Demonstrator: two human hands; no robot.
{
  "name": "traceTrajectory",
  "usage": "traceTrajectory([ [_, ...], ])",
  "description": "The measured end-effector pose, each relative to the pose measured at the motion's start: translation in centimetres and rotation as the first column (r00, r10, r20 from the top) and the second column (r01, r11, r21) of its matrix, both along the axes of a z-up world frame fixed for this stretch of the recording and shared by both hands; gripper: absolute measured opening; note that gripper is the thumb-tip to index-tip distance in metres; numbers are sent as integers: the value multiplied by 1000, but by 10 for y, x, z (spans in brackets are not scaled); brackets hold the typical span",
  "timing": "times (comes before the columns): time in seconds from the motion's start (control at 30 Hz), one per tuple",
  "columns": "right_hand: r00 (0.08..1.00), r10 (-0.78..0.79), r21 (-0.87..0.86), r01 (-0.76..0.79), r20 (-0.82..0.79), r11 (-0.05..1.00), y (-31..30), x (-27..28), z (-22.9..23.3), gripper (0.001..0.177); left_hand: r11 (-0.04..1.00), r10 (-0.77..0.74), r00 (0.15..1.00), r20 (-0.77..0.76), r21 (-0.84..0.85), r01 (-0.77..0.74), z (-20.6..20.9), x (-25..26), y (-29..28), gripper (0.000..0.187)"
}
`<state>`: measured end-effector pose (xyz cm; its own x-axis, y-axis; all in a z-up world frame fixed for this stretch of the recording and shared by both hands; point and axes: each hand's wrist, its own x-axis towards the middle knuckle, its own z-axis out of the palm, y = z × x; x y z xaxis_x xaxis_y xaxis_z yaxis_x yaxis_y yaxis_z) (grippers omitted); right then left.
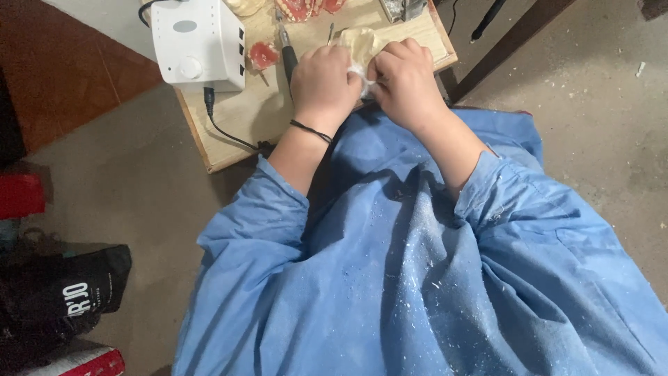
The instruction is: Polishing a denture with a rotary tool, detailing a dental cast with a pick, and adjusting the denture with pliers.
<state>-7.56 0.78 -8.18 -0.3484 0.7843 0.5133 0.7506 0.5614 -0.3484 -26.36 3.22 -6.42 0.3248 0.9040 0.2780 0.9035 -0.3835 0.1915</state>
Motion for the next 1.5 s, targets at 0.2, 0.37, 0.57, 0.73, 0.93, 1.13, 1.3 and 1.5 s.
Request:
traceTrajectory([
  [0.2, 897, -186, -487, -37, -401, 873, -1, 10, 8, 25, 888, 431, 803, 412, -352, -296, -1, -19, -1, 30],
  [0.37, 804, -372, -529, 85, -464, 844, -11, 1, 37, 17, 910, 283, 75, 956, -292, 293, -15, -23, -13, 9],
  [0.57, 573, -351, -590, -306, -741, 747, -11, -16, 42, 22, 799, 417, 464, 782, -558, 223, 16, -14, -17, 44],
  [0.73, 356, -293, -435, -434, -887, 789, 3, -16, 9, 38, 856, 272, 719, 640, -503, 123, 7, -11, -14, 28],
  [0.93, 592, -455, -570, -9, -665, 821, 2, 24, 16, 38, 977, 209, 779, 591, -155, -145, -1, -46, -4, 27],
  [1.13, 884, -241, -135, 203, -401, 970, -10, 21, 23, 37, 950, 50, 916, 397, 263, -166, 19, -28, -25, 23],
  [1.3, 925, 275, 338, -179, -263, 924, -16, 8, 35, 12, 892, -288, 948, 136, 399, 214, 24, -13, -38, 18],
  [1.5, 996, 80, 119, -75, -36, 990, 19, -3, 8, 34, 991, -7, 997, -73, 132, 16, -13, -18, -19, 97],
])
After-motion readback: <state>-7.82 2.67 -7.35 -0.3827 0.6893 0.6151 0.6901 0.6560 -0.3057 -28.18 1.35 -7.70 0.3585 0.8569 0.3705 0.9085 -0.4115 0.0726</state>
